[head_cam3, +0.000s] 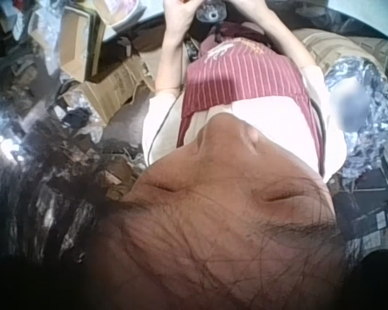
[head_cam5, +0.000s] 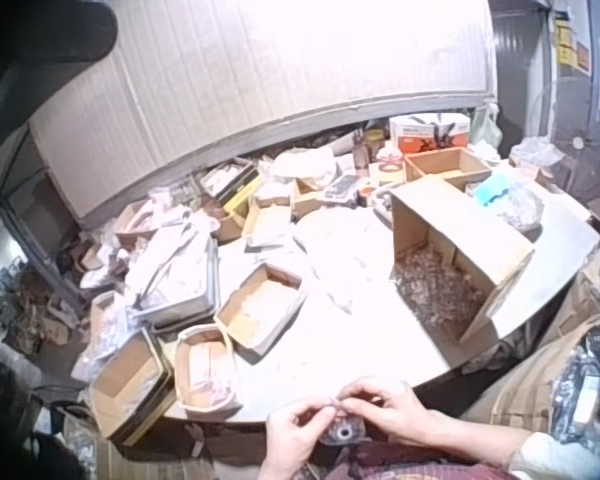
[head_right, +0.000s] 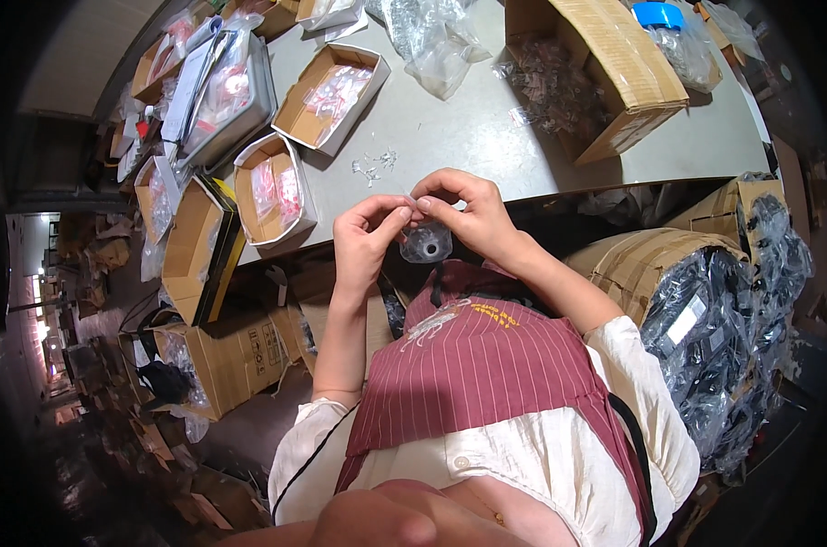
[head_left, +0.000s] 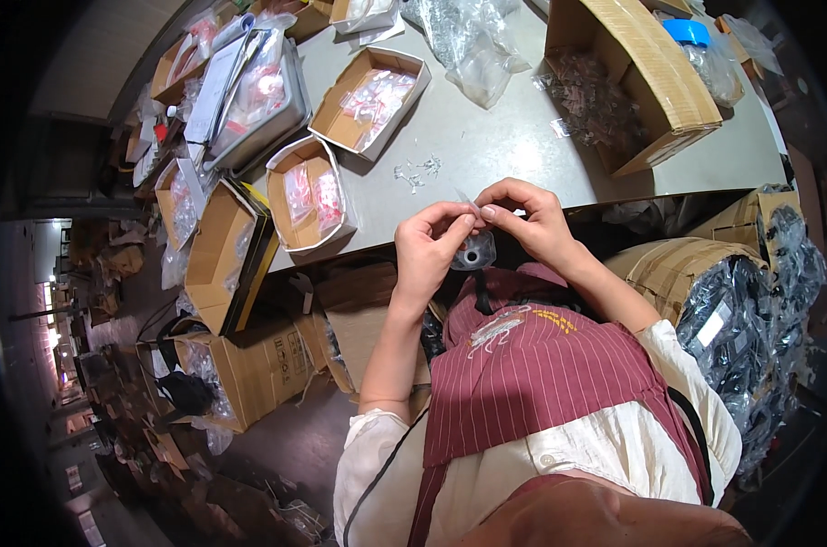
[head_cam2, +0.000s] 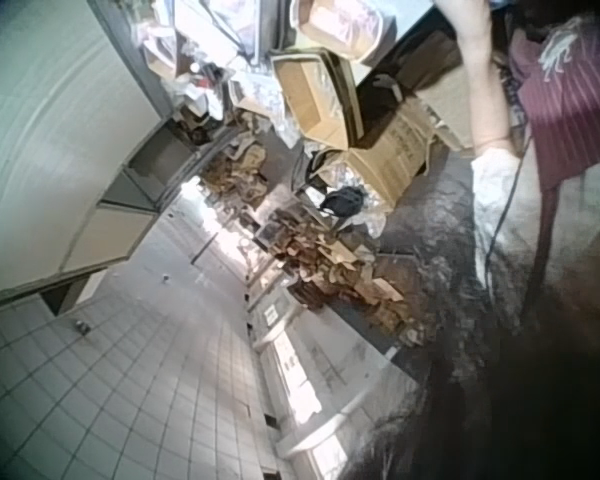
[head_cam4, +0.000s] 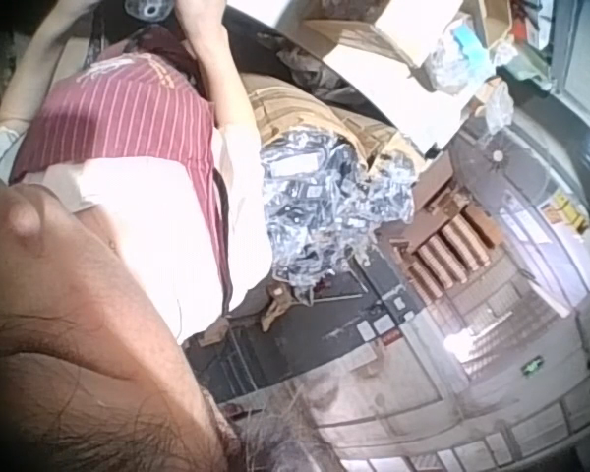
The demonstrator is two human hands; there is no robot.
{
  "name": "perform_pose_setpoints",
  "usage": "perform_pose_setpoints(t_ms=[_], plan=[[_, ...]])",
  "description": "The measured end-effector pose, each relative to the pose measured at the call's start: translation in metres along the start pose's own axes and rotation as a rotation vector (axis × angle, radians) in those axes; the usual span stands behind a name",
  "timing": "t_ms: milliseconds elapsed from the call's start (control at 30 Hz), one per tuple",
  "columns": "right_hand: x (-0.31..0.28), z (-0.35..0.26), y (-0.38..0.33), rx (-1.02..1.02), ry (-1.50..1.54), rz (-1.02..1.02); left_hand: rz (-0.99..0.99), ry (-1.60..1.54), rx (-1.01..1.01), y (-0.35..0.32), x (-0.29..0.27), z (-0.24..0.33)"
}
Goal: The person places small metal components into a plastic bag by hand and then puts the bag into a larger container.
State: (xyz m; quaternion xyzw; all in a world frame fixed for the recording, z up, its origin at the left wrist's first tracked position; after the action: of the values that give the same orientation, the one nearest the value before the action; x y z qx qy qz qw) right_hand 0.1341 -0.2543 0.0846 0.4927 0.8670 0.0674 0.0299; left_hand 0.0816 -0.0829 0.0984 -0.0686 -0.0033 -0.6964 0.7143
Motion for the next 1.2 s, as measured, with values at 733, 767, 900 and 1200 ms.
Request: perform_pose_setpoints(t_ms=[733,767,900,1200], plan=[[0.002,-0.013,-0.004,-0.115,-0.117,0.036,0.065,-0.102,0.021,0.0,0.004,-0.003],[0.002,-0.011,-0.004,-0.086,-0.092,0.034,0.066,-0.081,0.024,-0.001,0.004,-0.002],[0.002,-0.011,-0.004,-0.059,-0.081,0.039,0.071,0.006,0.04,-0.001,0.003,-0.001],[0.006,-0.019,0.0,-0.263,-0.336,-0.02,0.129,0.207,0.128,0.002,0.002,-0.006]])
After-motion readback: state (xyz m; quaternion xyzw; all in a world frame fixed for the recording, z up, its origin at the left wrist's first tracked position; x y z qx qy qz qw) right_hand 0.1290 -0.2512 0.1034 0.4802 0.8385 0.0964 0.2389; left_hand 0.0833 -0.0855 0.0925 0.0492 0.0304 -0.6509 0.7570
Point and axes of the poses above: each hand's wrist, its own y-axis towards the middle knuckle, its own x-axis out of the palm, z = x × y, the point moved 3 cm from there along y, towards the middle knuckle, and after that the axes turned 2 degrees about -z, right-handed, at the moved point
